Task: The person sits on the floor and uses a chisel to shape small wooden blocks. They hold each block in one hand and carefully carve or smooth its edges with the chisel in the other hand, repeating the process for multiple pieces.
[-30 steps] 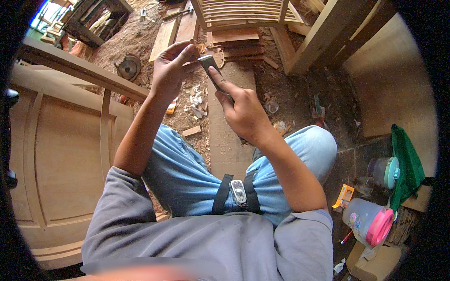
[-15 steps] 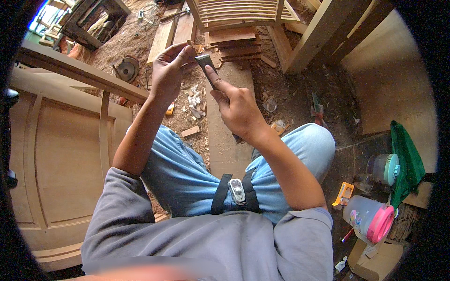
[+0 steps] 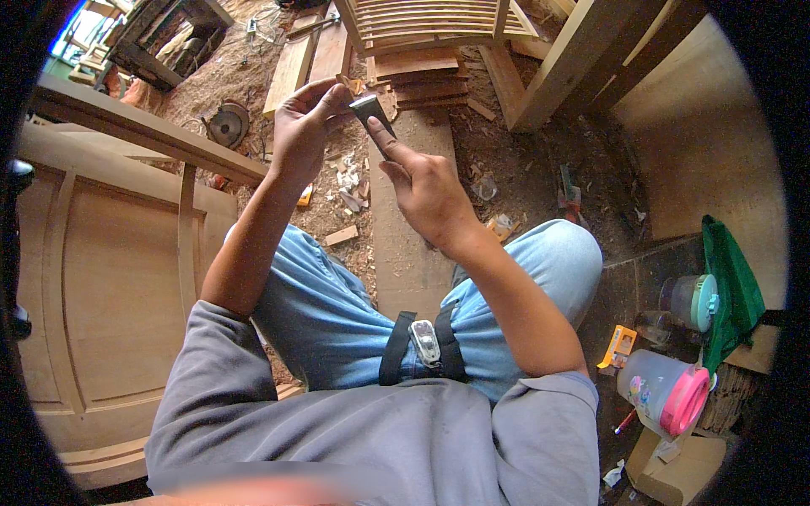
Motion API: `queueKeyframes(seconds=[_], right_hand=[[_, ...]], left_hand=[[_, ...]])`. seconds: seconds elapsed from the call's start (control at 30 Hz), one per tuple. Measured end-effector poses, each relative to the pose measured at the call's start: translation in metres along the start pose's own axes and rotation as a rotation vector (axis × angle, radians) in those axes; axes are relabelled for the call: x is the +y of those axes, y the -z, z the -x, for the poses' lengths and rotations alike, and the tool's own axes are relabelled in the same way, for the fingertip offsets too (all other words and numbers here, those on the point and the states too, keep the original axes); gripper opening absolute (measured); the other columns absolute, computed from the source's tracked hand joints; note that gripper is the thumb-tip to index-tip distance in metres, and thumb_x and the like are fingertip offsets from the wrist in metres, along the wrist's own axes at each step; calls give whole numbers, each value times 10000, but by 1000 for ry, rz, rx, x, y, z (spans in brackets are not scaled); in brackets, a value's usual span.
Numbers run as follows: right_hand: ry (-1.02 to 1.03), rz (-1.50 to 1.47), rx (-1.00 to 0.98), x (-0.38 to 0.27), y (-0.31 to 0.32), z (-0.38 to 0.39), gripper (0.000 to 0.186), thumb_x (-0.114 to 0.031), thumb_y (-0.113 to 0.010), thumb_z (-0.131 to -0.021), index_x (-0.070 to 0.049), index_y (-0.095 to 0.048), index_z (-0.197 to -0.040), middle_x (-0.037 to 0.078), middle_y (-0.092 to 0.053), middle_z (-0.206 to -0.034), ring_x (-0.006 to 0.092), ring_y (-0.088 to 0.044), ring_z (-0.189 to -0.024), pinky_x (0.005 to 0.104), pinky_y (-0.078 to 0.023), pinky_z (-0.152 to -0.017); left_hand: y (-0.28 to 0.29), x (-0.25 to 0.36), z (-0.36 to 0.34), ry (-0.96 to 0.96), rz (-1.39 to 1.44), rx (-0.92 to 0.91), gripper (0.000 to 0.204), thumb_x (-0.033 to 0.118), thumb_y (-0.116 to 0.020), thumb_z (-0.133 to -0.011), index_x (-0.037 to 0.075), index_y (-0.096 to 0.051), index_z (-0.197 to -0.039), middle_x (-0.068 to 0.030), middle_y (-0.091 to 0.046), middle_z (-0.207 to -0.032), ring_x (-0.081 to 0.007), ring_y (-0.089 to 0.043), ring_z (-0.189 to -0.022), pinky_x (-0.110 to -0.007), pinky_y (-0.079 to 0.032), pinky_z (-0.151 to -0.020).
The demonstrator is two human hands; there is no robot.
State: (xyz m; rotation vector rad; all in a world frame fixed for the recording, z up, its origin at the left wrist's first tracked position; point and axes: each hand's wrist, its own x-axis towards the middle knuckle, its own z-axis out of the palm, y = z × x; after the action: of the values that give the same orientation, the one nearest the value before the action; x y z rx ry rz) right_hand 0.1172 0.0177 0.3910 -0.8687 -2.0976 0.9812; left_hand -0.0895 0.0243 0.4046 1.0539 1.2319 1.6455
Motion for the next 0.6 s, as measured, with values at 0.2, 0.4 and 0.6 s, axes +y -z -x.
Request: queueKeyframes(seconds=[0.2,0.4,0.6], right_hand=[[-261,-602,-150,-3,3,3,680,27,-544,-965,-251,-447,-1579,19,-580,-689,65,-523,-585,278,-536,-592],[-19,-215,-6,4,4,-3,650,-5,-572,-984,-262,-457,-1570,59,-695,-804,60,-539,-594,281,-528,-580],[-8,-142,-5,8,4,0,634,-24,-569,-995,-280,-462,-1565,107,-730,-860,70,-555,-595,287,-531,-599]], left_hand=[[-7,-1,3,-2,55,7,209,85,-702,-987,-52,-710,-1145,-125,-757,-967,-163,-738,-837,-300,-639,-774],[-5,4,5,16,17,-23,262,144,-725,-982,-38,-705,-1170,-111,-751,-998,-162,-730,-875,-308,-625,-824],[-2,1,2,-1,-24,-37,257,137,-729,-977,-40,-709,-1161,-117,-755,-1006,-169,-738,-877,-310,-630,-815]])
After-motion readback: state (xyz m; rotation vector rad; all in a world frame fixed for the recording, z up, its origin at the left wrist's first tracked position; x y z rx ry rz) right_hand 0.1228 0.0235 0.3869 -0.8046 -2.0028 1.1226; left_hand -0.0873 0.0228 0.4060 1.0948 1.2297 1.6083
